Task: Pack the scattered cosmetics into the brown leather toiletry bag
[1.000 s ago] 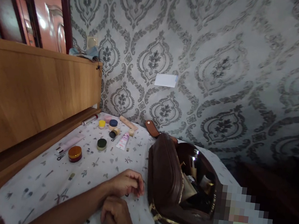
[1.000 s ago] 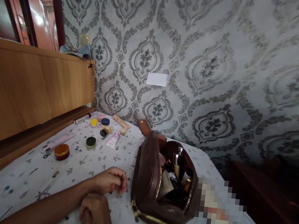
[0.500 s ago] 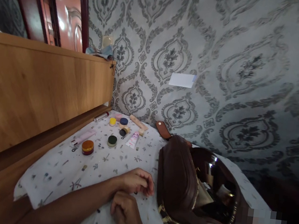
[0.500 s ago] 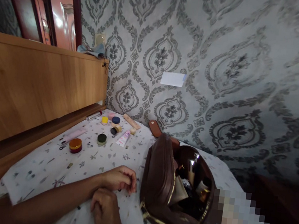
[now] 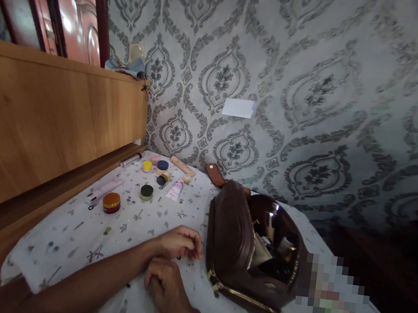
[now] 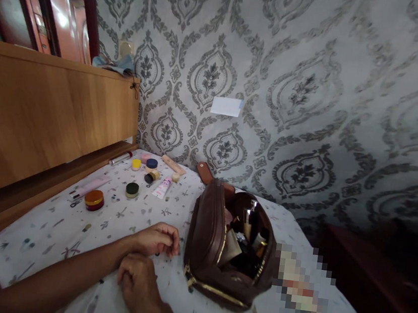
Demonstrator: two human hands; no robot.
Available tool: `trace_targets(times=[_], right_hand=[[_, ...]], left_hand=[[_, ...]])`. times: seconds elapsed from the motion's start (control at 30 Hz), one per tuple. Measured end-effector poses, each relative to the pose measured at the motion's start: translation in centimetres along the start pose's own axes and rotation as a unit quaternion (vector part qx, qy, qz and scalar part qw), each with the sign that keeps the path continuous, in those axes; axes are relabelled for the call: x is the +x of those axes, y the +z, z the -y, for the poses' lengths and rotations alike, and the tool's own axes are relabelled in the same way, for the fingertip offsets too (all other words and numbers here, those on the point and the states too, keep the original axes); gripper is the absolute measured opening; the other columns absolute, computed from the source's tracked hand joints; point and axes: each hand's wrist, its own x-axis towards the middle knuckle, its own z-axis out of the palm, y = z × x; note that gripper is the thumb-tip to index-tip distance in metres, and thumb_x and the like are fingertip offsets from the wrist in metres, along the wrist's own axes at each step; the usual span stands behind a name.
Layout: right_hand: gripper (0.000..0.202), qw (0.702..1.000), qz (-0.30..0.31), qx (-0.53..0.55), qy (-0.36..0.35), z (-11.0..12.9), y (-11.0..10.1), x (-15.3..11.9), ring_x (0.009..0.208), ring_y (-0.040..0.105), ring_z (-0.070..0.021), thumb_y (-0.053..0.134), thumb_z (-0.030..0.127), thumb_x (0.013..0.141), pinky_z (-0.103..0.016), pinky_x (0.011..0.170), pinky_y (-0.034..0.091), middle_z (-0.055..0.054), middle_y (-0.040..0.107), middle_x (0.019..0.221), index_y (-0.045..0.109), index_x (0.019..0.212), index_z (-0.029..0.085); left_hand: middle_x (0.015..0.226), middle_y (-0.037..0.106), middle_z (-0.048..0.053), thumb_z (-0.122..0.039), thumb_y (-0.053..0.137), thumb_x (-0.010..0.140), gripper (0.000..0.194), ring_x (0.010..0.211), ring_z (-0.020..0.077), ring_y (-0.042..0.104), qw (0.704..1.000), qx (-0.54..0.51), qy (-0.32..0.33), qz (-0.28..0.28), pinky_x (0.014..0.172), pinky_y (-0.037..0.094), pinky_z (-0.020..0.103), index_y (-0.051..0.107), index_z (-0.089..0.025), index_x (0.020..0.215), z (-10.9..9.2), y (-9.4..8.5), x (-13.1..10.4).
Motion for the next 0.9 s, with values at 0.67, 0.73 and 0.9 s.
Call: trace_targets(times=[0.67, 0.73, 0.9], right_hand=[[0.017, 0.998, 0.048, -0.036, 0.017, 0.5, -0.6, 0.3, 0.062, 0.054, -0.0130, 0.043, 0.004, 0.057, -0.021, 0.070, 0.045, 0.002, 0.055, 0.060, 0.045, 0.054, 0.020], [0.017, 0.999, 0.043, -0.026, 0.015, 0.5, -0.6, 0.3, 0.061, 0.053, -0.0129, 0.042, 0.004, 0.058, -0.021, 0.069, 0.044, 0.002, 0.054, 0.060, 0.045, 0.054, 0.020], [0.016, 0.999, 0.032, -0.013, 0.012, 0.0, -0.8, 0.1, 0.060, 0.051, -0.0129, 0.042, 0.004, 0.056, -0.022, 0.067, 0.043, 0.002, 0.052, 0.059, 0.046, 0.054, 0.019]], left_hand=[[0.065, 0.065, 0.001, -0.025, 0.071, 0.066, 0.014, 0.055, 0.0098, 0.055, 0.988, 0.083, 0.059, -0.117, 0.054, 0.039, 0.022, 0.064, -0.013, 0.070, -2.0, -1.9, -0.6], [0.064, 0.065, 0.002, -0.024, 0.070, 0.066, 0.013, 0.056, 0.0106, 0.055, 0.987, 0.095, 0.057, -0.115, 0.055, 0.039, 0.022, 0.065, -0.013, 0.070, -1.8, -1.9, -0.5], [0.064, 0.066, 0.002, -0.024, 0.069, 0.065, 0.013, 0.057, 0.0111, 0.056, 0.987, 0.106, 0.051, -0.107, 0.055, 0.041, 0.023, 0.065, -0.012, 0.070, -1.7, -2.2, -0.3]])
